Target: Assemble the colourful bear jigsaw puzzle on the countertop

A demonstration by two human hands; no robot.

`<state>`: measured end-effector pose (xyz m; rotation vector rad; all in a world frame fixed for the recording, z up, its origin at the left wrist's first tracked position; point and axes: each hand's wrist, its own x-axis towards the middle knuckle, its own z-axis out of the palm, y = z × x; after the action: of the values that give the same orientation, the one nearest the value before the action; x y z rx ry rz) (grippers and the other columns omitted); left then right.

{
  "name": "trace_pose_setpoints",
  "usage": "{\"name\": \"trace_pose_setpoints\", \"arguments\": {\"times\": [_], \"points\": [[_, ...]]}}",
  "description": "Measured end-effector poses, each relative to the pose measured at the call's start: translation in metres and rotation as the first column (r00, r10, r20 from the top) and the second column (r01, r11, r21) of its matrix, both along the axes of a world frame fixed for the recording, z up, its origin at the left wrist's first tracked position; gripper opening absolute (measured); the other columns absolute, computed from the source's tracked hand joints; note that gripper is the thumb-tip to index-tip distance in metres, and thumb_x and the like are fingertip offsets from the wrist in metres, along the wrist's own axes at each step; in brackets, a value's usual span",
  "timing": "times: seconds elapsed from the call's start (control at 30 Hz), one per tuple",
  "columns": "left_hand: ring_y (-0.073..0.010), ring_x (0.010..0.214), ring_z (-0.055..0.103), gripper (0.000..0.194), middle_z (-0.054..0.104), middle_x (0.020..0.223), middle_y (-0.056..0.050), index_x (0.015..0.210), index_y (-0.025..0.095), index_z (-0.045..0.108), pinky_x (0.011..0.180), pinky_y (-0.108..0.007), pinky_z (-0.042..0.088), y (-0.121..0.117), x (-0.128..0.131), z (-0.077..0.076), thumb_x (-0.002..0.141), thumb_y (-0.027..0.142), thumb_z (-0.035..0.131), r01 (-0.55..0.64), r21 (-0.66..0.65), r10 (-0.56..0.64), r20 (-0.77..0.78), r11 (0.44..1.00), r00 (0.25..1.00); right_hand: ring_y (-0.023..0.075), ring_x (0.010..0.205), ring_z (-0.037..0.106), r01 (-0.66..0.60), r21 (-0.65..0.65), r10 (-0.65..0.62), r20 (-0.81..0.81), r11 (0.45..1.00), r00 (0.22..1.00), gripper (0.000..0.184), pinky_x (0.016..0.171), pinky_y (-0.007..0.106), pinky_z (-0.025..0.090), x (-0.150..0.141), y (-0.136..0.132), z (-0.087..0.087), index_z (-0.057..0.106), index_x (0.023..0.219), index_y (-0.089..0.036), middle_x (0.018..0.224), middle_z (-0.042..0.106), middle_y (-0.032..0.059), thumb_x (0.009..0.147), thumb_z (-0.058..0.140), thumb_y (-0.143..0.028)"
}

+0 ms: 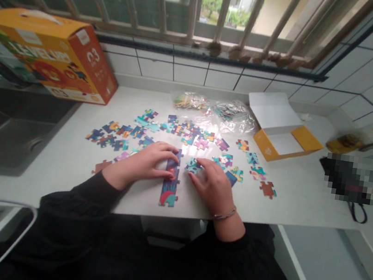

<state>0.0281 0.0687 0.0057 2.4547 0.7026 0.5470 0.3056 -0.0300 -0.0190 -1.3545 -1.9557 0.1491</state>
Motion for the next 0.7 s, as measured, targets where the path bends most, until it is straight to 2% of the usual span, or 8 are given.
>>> {"name": "trace_pose_setpoints", "arguments": {"times": [0.1,0.2,0.4,0.57,0.7], "points": [[-0.0362,0.142,0.06,0.038,0.067,0.15,-0.012,0.123,0.03,0.079,0.121,-0.058,0.046,0.003,-0.003,-0.004,0.091,0.048,0.09,-0.011,-0.007,0.011,-0.052,1.0,0.999,0.034,0.12,0.074,0.053,-0.043,-0.05,0.074,0.998,0.996,0.035,0.107,0.055,0.061,0.006,-0.01,-0.004,0.068,0.136,-0.021,0.129,0.079,0.0144,0.106,0.072,-0.039],[-0.0358,0.142,0.061,0.035,0.067,0.15,-0.012,0.122,0.03,0.079,0.122,-0.057,0.046,0.005,-0.003,-0.007,0.092,0.044,0.089,-0.008,-0.016,0.008,-0.044,1.0,0.999,0.0342,0.116,0.073,0.103,-0.04,-0.097,0.126,0.994,0.987,0.034,0.103,0.054,0.06,0.006,-0.028,-0.006,0.066,0.134,-0.02,0.125,0.078,0.0142,0.106,0.072,-0.039],[-0.0352,0.147,0.057,0.035,0.064,0.154,-0.015,0.127,0.027,0.075,0.124,-0.058,0.046,0.008,-0.007,-0.015,0.096,0.04,0.085,-0.06,0.019,0.06,-0.042,0.998,0.997,0.0328,0.097,0.066,0.259,-0.029,-0.252,0.147,0.965,0.957,0.032,0.088,0.051,0.055,-0.006,-0.066,-0.012,0.062,0.112,-0.023,0.104,0.072,0.0113,0.103,0.076,-0.051],[-0.034,0.147,0.057,0.023,0.063,0.154,-0.015,0.123,0.024,0.074,0.123,-0.059,0.047,0.007,-0.008,-0.014,0.102,0.033,0.077,-0.118,0.067,0.117,0.016,0.991,0.993,0.0319,0.094,0.064,0.3,-0.041,-0.291,0.156,0.953,0.944,0.04,0.086,0.048,0.051,-0.013,-0.071,-0.016,0.062,0.108,-0.024,0.1,0.071,0.0096,0.1,0.078,-0.06],[-0.0337,0.142,0.061,0.021,0.067,0.15,-0.016,0.124,0.023,0.074,0.121,-0.06,0.05,-0.012,-0.005,-0.004,0.104,0.026,0.07,-0.15,0.099,0.146,0.043,0.984,0.988,0.0325,0.097,0.066,0.294,-0.05,-0.284,0.15,0.955,0.947,0.047,0.089,0.048,0.05,-0.013,-0.069,-0.016,0.063,0.112,-0.023,0.104,0.073,0.0104,0.097,0.079,-0.065]]}}
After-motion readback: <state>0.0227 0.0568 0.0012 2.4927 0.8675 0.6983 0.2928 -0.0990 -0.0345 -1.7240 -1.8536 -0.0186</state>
